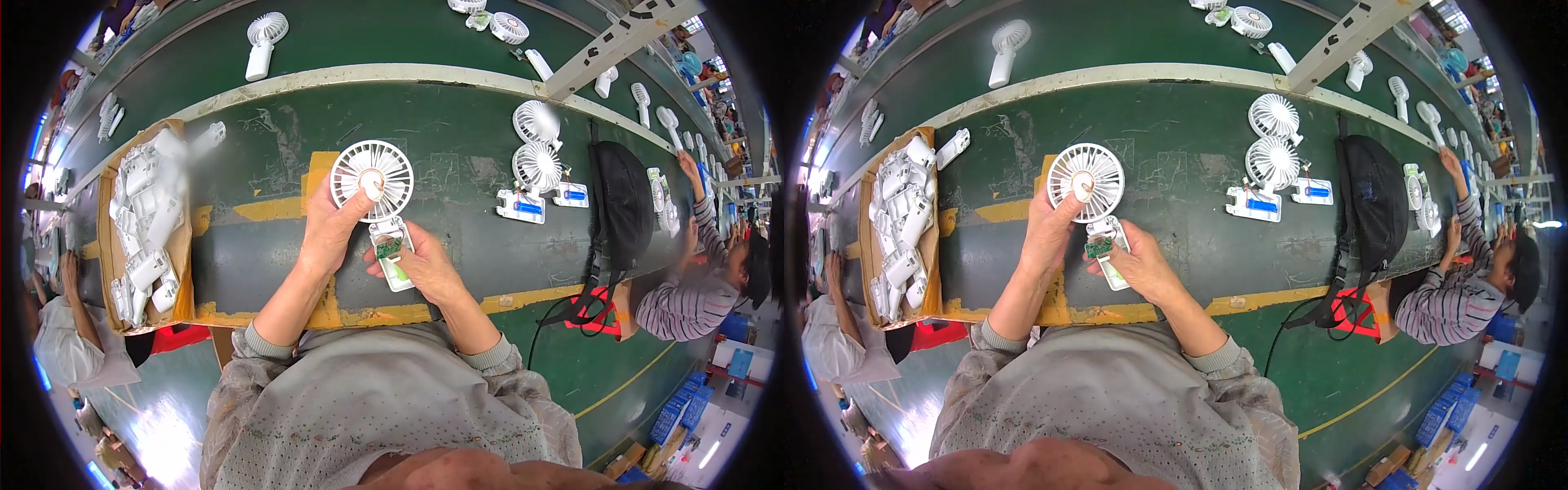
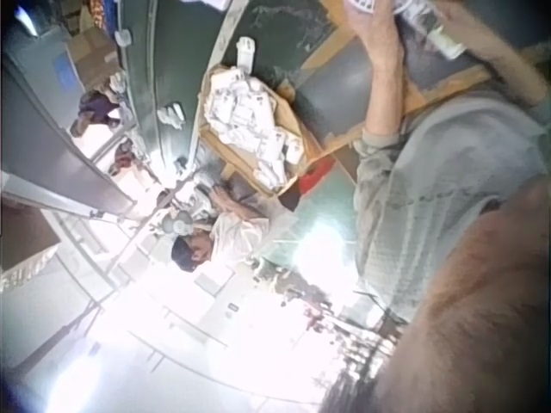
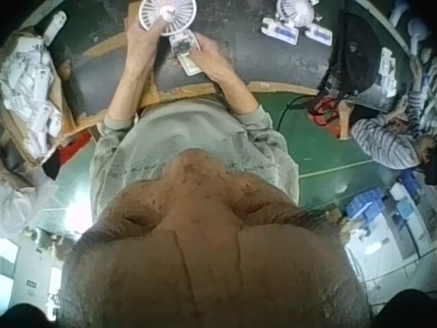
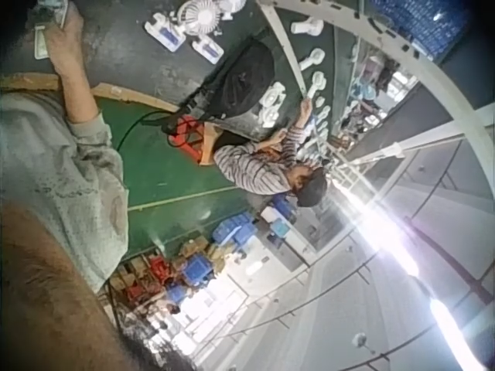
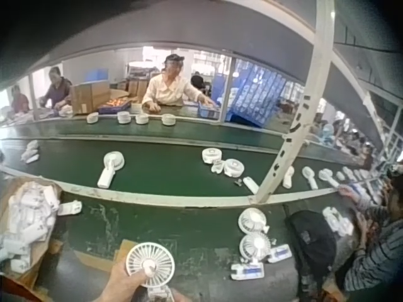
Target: The person assembles portable fans by fitting the fan heads and wiring into handle housings, positioning the batteries, snapping on the handle covers, and placing the assembled fans onto a conveyor belt.
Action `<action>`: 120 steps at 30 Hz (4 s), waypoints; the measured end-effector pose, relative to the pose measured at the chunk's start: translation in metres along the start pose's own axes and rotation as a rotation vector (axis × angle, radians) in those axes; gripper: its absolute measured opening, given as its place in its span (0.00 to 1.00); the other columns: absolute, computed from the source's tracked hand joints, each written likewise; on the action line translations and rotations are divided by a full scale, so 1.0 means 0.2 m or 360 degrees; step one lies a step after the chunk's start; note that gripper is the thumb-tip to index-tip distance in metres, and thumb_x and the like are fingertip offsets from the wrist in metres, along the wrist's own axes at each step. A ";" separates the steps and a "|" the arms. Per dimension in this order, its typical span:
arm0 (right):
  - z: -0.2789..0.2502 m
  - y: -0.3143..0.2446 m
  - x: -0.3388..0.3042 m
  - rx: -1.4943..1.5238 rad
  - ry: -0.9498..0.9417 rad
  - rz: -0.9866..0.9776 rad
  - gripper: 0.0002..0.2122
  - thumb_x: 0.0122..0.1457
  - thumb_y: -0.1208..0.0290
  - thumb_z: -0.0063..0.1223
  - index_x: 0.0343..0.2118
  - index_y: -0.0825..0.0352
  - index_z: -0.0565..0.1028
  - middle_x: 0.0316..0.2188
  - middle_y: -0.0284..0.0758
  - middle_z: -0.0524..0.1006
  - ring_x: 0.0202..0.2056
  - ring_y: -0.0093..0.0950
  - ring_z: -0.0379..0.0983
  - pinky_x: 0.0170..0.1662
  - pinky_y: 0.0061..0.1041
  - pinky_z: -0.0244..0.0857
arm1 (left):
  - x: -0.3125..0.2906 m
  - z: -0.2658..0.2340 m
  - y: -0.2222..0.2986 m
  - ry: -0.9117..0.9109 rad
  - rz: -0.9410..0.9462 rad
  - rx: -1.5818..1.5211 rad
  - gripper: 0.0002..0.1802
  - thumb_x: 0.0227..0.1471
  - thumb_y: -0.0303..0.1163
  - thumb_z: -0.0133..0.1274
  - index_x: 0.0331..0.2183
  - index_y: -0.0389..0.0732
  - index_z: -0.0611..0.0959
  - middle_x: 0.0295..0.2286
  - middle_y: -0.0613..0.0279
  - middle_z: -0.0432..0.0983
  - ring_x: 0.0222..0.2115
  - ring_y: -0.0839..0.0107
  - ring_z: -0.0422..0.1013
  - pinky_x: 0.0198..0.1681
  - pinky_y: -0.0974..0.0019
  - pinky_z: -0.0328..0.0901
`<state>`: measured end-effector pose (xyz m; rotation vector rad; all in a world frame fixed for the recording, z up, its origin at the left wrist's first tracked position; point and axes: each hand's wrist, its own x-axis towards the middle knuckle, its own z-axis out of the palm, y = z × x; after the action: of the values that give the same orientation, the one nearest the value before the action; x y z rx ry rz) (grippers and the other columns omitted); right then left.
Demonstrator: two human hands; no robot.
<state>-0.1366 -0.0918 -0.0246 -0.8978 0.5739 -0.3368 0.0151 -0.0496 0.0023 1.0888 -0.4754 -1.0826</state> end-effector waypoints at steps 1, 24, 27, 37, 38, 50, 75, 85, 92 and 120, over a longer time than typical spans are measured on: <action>0.01 0.00 0.00 0.0004 0.0022 0.0007 0.13 0.59 0.66 0.46 0.42 0.69 0.67 0.31 0.39 0.75 0.29 0.26 0.75 0.33 0.22 0.71 | 0.00 0.00 0.00 -0.0004 -0.0016 -0.0007 0.24 0.46 0.32 0.59 0.43 0.33 0.70 0.37 0.59 0.72 0.36 0.76 0.69 0.42 0.70 0.64; -0.02 -0.01 0.11 -0.0036 0.0376 0.0056 0.11 0.61 0.71 0.38 0.38 0.73 0.69 0.29 0.35 0.74 0.25 0.23 0.74 0.26 0.19 0.70 | -0.06 -0.01 0.00 -0.0400 0.0741 0.1662 0.15 0.43 0.22 0.54 0.38 0.34 0.76 0.29 0.53 0.74 0.28 0.58 0.73 0.30 0.62 0.68; -0.03 -0.02 0.11 -0.0046 0.0371 0.0157 0.11 0.61 0.71 0.38 0.40 0.73 0.68 0.30 0.36 0.74 0.25 0.24 0.75 0.27 0.20 0.71 | -0.06 -0.03 -0.01 -0.0456 0.0752 0.1768 0.14 0.44 0.23 0.53 0.38 0.34 0.76 0.29 0.52 0.74 0.28 0.56 0.73 0.29 0.62 0.67; -0.08 -0.05 0.07 0.0490 0.0189 0.0165 0.17 0.63 0.62 0.35 0.44 0.74 0.65 0.37 0.43 0.74 0.34 0.32 0.75 0.37 0.26 0.72 | -0.05 -0.06 -0.03 -0.0320 0.0662 0.1856 0.07 0.46 0.25 0.52 0.32 0.35 0.80 0.25 0.54 0.76 0.24 0.57 0.73 0.26 0.62 0.67; -0.08 -0.06 0.08 0.0490 0.0229 0.0199 0.19 0.63 0.61 0.34 0.44 0.75 0.65 0.37 0.44 0.74 0.34 0.34 0.75 0.38 0.28 0.72 | -0.05 -0.06 -0.03 -0.0312 0.0660 0.1828 0.07 0.46 0.25 0.52 0.31 0.36 0.80 0.24 0.54 0.75 0.24 0.57 0.73 0.26 0.62 0.67; -0.06 -0.06 0.11 0.0450 0.0304 0.0238 0.21 0.63 0.57 0.36 0.43 0.73 0.67 0.34 0.41 0.75 0.32 0.30 0.76 0.35 0.24 0.72 | -0.06 -0.05 0.02 -0.0355 0.0705 0.1937 0.05 0.46 0.23 0.50 0.30 0.37 0.77 0.24 0.55 0.74 0.24 0.57 0.72 0.26 0.60 0.66; -0.07 -0.04 0.11 0.0381 0.0283 0.0141 0.14 0.63 0.67 0.36 0.42 0.73 0.69 0.35 0.37 0.75 0.34 0.24 0.74 0.39 0.21 0.69 | -0.03 -0.06 -0.02 -0.0478 0.0775 0.2183 0.05 0.45 0.23 0.50 0.29 0.39 0.74 0.24 0.57 0.71 0.24 0.58 0.71 0.25 0.59 0.65; -0.06 -0.04 0.11 0.0332 0.0315 0.0143 0.14 0.63 0.68 0.35 0.41 0.74 0.69 0.33 0.36 0.75 0.34 0.22 0.73 0.37 0.21 0.68 | -0.04 -0.05 -0.01 -0.0389 0.0773 0.1988 0.12 0.43 0.21 0.52 0.35 0.39 0.75 0.26 0.58 0.72 0.25 0.58 0.71 0.25 0.61 0.66; -0.06 -0.04 0.11 0.0295 0.0344 0.0169 0.14 0.63 0.68 0.36 0.43 0.74 0.69 0.34 0.37 0.75 0.34 0.23 0.73 0.38 0.21 0.68 | -0.03 -0.06 -0.01 -0.0567 0.0959 0.2053 0.19 0.40 0.18 0.52 0.39 0.37 0.77 0.29 0.58 0.73 0.25 0.59 0.72 0.26 0.61 0.68; -0.08 -0.01 0.09 0.0125 0.0132 -0.0029 0.13 0.57 0.79 0.44 0.46 0.71 0.68 0.38 0.31 0.74 0.39 0.17 0.68 0.42 0.18 0.64 | -0.03 0.01 0.03 -0.0837 0.0939 0.2499 0.15 0.37 0.21 0.50 0.34 0.30 0.75 0.28 0.56 0.68 0.29 0.60 0.71 0.27 0.61 0.68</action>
<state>-0.1314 -0.1127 -0.0368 -0.8166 0.6252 -0.4115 0.0142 -0.0457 0.0094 1.7537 -2.1297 -0.2705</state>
